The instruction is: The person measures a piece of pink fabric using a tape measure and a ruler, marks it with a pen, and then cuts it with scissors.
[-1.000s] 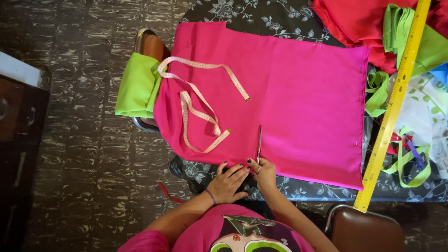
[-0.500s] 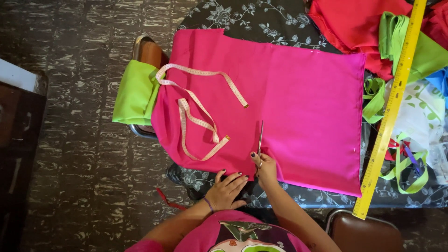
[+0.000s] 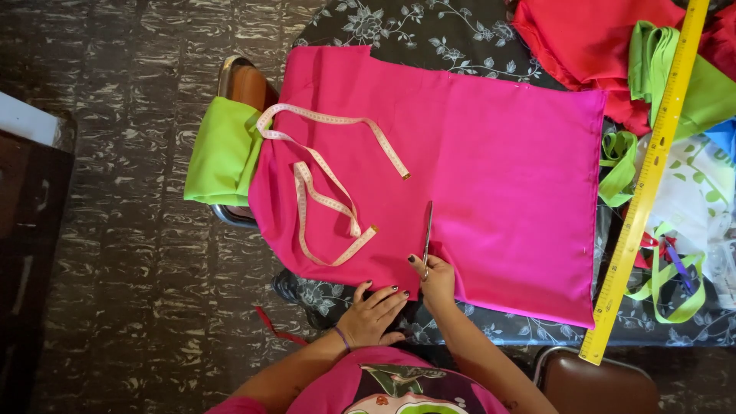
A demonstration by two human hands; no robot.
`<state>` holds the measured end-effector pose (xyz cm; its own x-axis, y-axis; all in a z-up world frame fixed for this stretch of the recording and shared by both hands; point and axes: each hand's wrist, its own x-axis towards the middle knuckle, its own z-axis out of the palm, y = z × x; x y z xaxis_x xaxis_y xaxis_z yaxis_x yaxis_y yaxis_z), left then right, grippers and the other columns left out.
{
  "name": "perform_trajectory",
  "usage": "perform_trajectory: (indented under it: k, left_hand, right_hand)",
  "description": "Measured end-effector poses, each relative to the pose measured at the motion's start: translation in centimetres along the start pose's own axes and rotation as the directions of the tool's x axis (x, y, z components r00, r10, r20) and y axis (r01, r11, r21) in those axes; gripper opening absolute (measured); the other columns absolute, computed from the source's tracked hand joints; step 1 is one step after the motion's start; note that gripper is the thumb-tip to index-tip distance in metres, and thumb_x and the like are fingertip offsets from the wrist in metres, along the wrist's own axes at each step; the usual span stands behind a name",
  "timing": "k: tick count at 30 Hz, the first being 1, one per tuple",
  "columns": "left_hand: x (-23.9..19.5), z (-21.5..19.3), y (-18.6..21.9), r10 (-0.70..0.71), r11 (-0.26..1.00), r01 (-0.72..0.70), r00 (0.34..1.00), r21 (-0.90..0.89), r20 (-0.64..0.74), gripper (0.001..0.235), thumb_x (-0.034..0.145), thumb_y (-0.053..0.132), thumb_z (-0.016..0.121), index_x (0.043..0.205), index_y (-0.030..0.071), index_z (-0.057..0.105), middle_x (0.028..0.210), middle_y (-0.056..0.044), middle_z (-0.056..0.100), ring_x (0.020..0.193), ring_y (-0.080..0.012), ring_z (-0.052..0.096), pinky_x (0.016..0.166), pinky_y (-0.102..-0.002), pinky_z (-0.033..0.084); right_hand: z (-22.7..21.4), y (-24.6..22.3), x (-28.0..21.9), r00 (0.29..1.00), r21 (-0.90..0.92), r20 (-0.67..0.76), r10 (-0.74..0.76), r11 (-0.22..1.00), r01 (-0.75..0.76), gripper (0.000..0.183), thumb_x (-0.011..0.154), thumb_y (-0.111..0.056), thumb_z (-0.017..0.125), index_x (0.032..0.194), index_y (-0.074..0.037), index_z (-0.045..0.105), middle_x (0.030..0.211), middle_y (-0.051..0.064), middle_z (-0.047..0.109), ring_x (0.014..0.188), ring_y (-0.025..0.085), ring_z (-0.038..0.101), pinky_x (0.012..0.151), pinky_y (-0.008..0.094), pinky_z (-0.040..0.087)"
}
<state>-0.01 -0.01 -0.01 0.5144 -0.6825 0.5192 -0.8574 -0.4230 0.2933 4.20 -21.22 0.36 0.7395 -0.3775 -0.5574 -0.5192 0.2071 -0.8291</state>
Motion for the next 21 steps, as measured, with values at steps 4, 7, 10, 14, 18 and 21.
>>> perform_trajectory:
  k: [4,7,10,14,18,21]
  left_hand:
    - [-0.1,0.1,0.0,-0.012,1.0,0.011,1.0,-0.022,-0.005,0.069,0.111,0.065,0.043,0.143,0.009,0.07,0.153,-0.003,0.063,0.14,-0.0242,0.058,0.112,-0.063,0.035]
    - [-0.1,-0.2,0.1,-0.015,1.0,0.015,1.0,-0.025,-0.001,0.069,0.112,0.064,0.042,0.144,0.009,0.07,0.153,-0.004,0.063,0.139,-0.025,0.058,0.112,-0.063,0.035]
    - [0.5,-0.6,0.1,-0.011,1.0,0.01,1.0,-0.029,-0.012,0.069,0.112,0.064,0.042,0.142,0.008,0.07,0.151,-0.004,0.064,0.138,-0.0248,0.06,0.111,-0.063,0.035]
    - [0.4,-0.5,0.0,0.001,1.0,-0.001,1.0,-0.019,-0.01,0.07,0.113,0.064,0.04,0.141,0.009,0.07,0.15,-0.004,0.066,0.139,-0.0241,0.06,0.111,-0.063,0.035]
    - [0.4,-0.3,0.0,0.01,1.0,-0.01,1.0,0.0,-0.016,0.071,0.113,0.065,0.039,0.142,0.009,0.07,0.15,-0.004,0.066,0.138,-0.0248,0.06,0.11,-0.063,0.037]
    - [0.2,-0.1,-0.1,0.001,1.0,-0.001,1.0,-0.011,-0.02,0.071,0.113,0.066,0.04,0.139,0.008,0.072,0.151,-0.004,0.065,0.139,-0.0251,0.06,0.11,-0.063,0.036]
  right_hand:
    - [-0.1,0.1,0.3,1.0,0.039,0.019,-0.006,0.999,0.006,0.025,0.087,-0.026,0.091,0.087,-0.005,0.078,0.058,-0.005,0.054,0.048,0.006,0.036,0.04,0.025,0.031]
    - [-0.3,-0.6,0.8,0.999,0.032,0.04,0.002,0.999,-0.003,0.028,0.09,-0.029,0.088,0.081,-0.008,0.071,0.052,-0.005,0.044,0.043,0.007,0.033,0.038,0.025,0.025]
    - [-0.3,-1.5,2.0,0.998,0.061,0.058,0.002,0.998,-0.005,0.035,0.092,-0.033,0.086,0.077,-0.01,0.063,0.049,-0.003,0.044,0.04,0.008,0.037,0.038,0.026,0.026]
    - [0.4,-3.3,2.8,0.996,0.106,0.061,0.061,0.992,-0.067,0.028,0.096,-0.03,0.082,0.086,-0.008,0.067,0.046,-0.002,0.044,0.034,0.009,0.039,0.032,0.027,0.03]
    - [0.6,-3.5,3.5,0.997,0.081,0.053,0.049,0.995,-0.053,0.03,0.096,-0.029,0.083,0.081,-0.01,0.065,0.046,-0.003,0.042,0.035,0.01,0.04,0.034,0.026,0.027]
    - [0.6,-3.1,3.8,0.998,0.072,0.055,0.012,0.997,-0.016,0.038,0.092,-0.038,0.085,0.077,-0.013,0.061,0.049,-0.006,0.041,0.037,0.008,0.039,0.036,0.025,0.027]
